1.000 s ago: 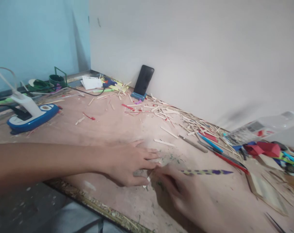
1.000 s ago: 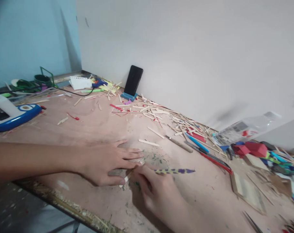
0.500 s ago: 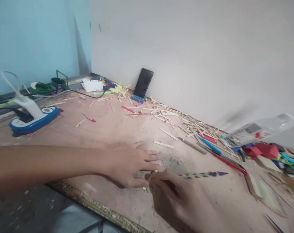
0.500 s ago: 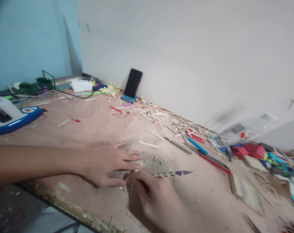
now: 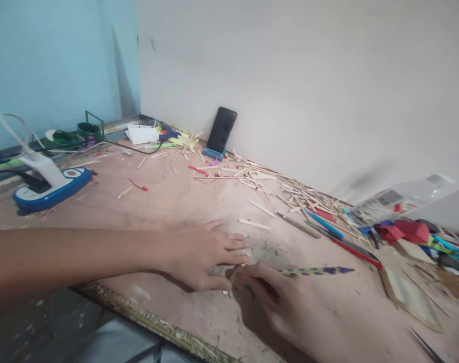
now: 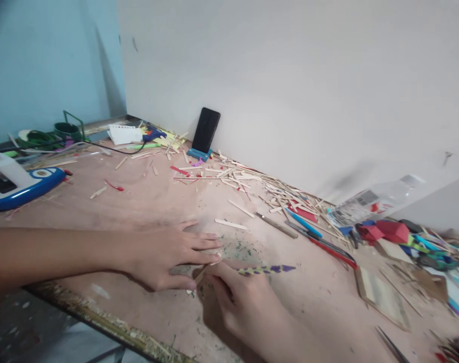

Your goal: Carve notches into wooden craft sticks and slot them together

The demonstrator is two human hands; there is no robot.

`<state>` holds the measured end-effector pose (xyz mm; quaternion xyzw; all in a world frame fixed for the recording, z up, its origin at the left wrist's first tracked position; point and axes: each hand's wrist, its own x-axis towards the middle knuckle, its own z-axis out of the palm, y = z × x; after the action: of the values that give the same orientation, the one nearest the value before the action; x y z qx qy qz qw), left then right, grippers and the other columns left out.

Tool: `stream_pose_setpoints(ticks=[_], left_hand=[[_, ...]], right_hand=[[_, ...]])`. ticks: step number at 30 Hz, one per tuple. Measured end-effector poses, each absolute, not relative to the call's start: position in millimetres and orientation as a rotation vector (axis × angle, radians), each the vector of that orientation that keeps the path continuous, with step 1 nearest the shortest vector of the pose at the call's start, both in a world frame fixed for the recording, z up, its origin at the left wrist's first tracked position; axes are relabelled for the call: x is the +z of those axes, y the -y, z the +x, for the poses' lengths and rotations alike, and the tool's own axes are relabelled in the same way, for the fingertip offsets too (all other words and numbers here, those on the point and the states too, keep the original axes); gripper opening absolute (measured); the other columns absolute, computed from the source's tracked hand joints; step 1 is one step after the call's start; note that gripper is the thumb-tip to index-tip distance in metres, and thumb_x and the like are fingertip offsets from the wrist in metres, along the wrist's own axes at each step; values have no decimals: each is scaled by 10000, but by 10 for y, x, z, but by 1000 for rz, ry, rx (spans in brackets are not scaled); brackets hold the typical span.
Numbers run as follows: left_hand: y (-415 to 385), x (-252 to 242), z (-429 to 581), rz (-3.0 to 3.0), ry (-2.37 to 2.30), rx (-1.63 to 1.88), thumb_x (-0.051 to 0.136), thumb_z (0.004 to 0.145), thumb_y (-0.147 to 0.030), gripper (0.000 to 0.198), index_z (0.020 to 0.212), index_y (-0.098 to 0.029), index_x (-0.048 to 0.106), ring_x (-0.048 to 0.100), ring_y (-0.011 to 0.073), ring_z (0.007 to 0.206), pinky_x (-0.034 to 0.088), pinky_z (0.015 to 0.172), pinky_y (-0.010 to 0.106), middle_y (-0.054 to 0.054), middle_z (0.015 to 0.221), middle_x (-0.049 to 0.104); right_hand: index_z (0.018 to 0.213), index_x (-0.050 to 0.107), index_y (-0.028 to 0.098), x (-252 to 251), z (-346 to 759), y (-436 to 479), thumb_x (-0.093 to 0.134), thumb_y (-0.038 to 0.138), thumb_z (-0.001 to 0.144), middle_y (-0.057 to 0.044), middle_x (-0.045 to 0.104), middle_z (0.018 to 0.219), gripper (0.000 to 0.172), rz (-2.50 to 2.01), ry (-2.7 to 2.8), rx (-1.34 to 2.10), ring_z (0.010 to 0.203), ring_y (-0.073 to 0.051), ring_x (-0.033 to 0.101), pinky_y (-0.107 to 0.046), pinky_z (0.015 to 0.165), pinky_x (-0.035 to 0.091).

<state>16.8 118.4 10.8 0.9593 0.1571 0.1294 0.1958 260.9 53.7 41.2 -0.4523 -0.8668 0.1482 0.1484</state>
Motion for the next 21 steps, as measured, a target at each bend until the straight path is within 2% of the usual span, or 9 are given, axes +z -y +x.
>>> stream_pose_setpoints(ticks=[3, 7, 10, 15, 21], left_hand=[[-1182, 122, 176, 2686, -456, 332, 577, 1046, -451, 641, 1609, -169, 457, 317, 296, 1616, 207, 1337, 571, 131, 1697, 405], [-1176, 125, 173, 2691, -461, 315, 553, 1058, -465, 642, 1622, -180, 437, 302, 280, 1624, 199, 1338, 558, 129, 1703, 396], [-1179, 122, 169, 2685, -447, 321, 554, 1056, -468, 646, 1622, -181, 434, 294, 264, 1627, 151, 1352, 535, 122, 1707, 387], [-1202, 108, 169, 2692, -448, 325, 541, 1053, -486, 656, 1626, -189, 429, 311, 290, 1619, 123, 1348, 577, 133, 1702, 397], [-1202, 96, 167, 2677, -438, 333, 553, 1047, -477, 660, 1623, -178, 434, 333, 310, 1609, 134, 1342, 608, 145, 1702, 391]], right_hand=[[936, 704, 237, 419, 2599, -518, 435, 184, 1036, -32, 781, 861, 292, -1333, 2472, 410, 802, -189, 739, -277, 716, 530], [925, 707, 237, 421, 2592, -516, 447, 183, 1036, -15, 772, 805, 288, -1322, 2473, 509, 712, -170, 722, -262, 657, 521], [971, 734, 227, 419, 2596, -544, 455, 180, 1030, -43, 789, 849, 289, -1326, 2468, 380, 768, -193, 750, -277, 681, 536], [978, 728, 236, 407, 2588, -550, 477, 143, 1010, -20, 804, 916, 269, -1258, 2465, 499, 820, -170, 758, -258, 735, 543], [973, 732, 227, 390, 2582, -542, 460, 158, 1028, -22, 799, 885, 285, -1269, 2450, 503, 791, -164, 745, -257, 734, 540]])
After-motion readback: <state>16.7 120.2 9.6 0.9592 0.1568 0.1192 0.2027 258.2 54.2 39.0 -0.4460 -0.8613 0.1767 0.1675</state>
